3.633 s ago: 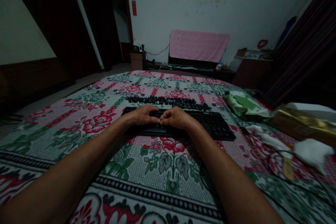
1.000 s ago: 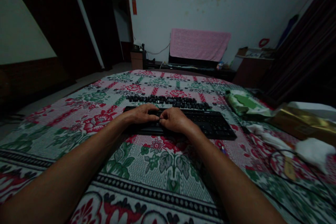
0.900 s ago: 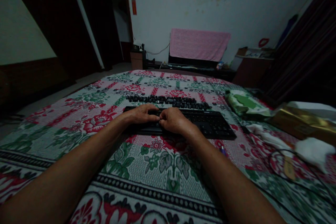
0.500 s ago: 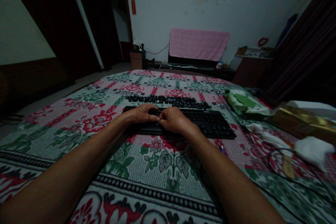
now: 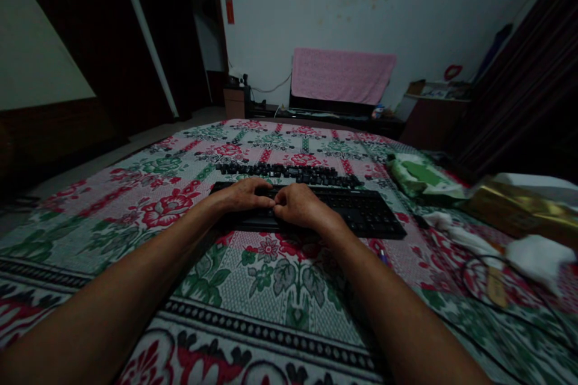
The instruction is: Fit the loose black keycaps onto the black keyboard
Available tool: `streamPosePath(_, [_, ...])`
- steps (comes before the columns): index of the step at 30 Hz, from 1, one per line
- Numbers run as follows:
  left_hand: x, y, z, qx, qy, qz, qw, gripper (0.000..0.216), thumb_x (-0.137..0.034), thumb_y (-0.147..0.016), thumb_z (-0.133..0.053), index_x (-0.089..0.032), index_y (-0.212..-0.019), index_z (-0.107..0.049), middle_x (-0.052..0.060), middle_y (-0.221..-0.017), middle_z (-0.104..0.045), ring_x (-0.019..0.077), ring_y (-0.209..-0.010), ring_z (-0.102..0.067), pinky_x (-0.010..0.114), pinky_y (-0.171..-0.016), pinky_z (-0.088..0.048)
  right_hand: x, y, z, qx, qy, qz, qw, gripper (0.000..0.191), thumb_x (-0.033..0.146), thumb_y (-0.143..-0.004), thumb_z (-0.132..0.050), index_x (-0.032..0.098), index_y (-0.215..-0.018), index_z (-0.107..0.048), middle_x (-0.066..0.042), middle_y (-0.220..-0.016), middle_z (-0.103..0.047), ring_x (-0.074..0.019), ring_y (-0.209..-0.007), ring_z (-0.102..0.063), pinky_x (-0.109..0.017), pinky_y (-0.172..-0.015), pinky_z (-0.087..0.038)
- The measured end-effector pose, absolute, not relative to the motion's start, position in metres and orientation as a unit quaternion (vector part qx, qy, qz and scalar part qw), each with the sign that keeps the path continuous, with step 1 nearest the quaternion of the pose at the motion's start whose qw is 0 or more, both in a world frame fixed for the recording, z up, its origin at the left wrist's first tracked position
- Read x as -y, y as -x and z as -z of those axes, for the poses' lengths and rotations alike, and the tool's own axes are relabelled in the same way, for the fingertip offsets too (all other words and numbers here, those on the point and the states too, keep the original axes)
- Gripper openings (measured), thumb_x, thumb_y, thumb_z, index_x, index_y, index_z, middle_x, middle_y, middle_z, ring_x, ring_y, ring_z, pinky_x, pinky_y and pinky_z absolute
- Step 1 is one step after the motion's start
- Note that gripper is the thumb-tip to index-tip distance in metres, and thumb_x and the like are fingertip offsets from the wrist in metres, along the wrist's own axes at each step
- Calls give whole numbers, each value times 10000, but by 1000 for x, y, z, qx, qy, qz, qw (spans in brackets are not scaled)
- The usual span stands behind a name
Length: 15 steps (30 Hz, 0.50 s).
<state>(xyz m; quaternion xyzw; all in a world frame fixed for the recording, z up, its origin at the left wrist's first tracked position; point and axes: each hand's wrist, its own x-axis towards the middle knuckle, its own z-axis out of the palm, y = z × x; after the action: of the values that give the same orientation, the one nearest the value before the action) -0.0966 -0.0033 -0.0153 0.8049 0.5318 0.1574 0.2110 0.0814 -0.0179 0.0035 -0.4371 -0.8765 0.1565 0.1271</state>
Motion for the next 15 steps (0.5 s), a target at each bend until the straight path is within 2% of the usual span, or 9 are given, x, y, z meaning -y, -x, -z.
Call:
streamPosePath(10, [2,97,16,-533,-803,-161,212,632,-535,-600,-542,-173,-1117,-513,52,-1132,-545,216,-1005,-506,268,-815,-403,17,-80,0,871,441,-167,140,213,273,-679,-503,166,-770,-664,-10,-638,-638,-92,-526,-512,-185,-487,-339])
streamPosePath(15, [1,98,20,-533,-805,-173,197,637,-559,-584,-543,-197,-1108,-519,41,-1117,-553,218,-1008,-503,271,-817,-401,11,-84,1,863,436,-219,132,232,307,-667,-528,154,-782,-659,-4,-636,-631,-90,-536,-510,-177,-479,-343])
